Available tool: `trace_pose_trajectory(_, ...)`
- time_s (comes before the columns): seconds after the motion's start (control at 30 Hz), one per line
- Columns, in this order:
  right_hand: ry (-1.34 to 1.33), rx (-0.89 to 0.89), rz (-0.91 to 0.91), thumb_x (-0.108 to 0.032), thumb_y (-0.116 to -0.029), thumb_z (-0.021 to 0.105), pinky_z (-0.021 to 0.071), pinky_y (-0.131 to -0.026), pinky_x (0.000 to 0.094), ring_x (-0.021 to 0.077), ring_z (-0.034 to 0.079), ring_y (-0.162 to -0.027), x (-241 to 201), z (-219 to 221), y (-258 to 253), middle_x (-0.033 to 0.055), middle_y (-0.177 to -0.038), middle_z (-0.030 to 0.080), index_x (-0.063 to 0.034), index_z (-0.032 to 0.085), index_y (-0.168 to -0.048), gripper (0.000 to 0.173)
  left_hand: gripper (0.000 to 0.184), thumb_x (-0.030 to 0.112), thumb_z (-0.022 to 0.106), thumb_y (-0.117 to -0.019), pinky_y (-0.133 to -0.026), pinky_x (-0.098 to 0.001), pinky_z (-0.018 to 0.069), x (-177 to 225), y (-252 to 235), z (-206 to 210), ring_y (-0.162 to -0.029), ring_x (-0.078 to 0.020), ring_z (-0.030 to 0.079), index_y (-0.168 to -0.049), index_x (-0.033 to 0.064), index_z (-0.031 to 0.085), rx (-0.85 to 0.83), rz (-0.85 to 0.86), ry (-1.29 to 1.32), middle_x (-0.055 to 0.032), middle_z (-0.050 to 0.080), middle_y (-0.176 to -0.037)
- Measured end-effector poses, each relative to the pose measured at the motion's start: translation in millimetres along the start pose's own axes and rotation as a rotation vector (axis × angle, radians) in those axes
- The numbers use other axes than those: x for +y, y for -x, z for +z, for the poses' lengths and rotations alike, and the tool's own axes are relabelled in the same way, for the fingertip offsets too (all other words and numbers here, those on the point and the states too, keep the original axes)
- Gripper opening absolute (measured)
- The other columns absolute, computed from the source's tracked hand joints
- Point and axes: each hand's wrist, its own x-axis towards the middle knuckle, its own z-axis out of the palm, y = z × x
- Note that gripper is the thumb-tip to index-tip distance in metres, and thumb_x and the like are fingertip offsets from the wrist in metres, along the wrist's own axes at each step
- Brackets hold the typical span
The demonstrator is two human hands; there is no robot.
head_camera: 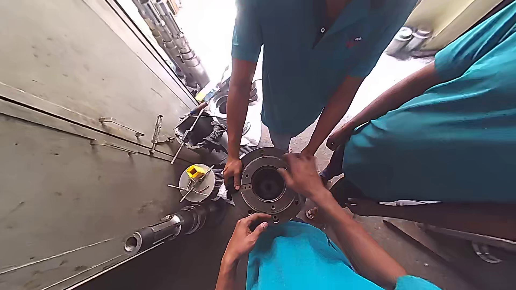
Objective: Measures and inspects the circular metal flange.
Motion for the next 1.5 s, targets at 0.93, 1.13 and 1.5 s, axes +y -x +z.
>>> trace_pose_trajectory(0.93, -0.057, -0.316, -0.174, -0.043, -0.1032, 0.054, 0.0451, -0.101, 0.0627, 0.033, 0.069, -0.101, -31, -8, 5, 0.0124, -0.1, 0.072, -0.0107, 0.064, -0.121, 0.038, 0.041, 0.041, 0.056, -0.0962, -0.116, -0.0565, 0.0374, -17, -13, 43, -0.135, -0.03, 0.055, -0.126, 0.0176, 0.072, 0.392, 0.508, -0.998, -0.0068, 0.066, -0.137)
trace_pose_trajectory(1.13, 0.222, -0.391, -0.153, -0.044, -0.1049, 0.047, 0.0454, -0.101, 0.0637, 0.0355, 0.071, -0.081, -2, -47, 61, 0.0136, -0.079, 0.069, -0.0061, 0.064, -0.117, 0.043, 0.081, 0.073, 0.028, -0.098, -0.122, -0.0703, 0.0118, -14, -28, 54, -0.156, -0.0323, 0.026, -0.16, 0.0209, 0.039, 0.148, 0.385, -1.215, -0.0133, 0.032, -0.167)
trace_pose_trajectory(1.5, 0.004, -0.168, -0.384, -0.035, -0.1019, 0.048, 0.0404, -0.107, 0.057, 0.0264, 0.069, -0.097, -19, -12, 50, 0.0073, -0.095, 0.071, -0.012, 0.064, -0.115, 0.031, 0.065, 0.049, 0.05, -0.0961, -0.121, -0.0705, 0.0116, 8, -82, 71, -0.151, -0.0324, 0.037, -0.143, 0.0053, 0.06, 0.175, 0.39, -1.191, -0.0118, 0.051, -0.156)
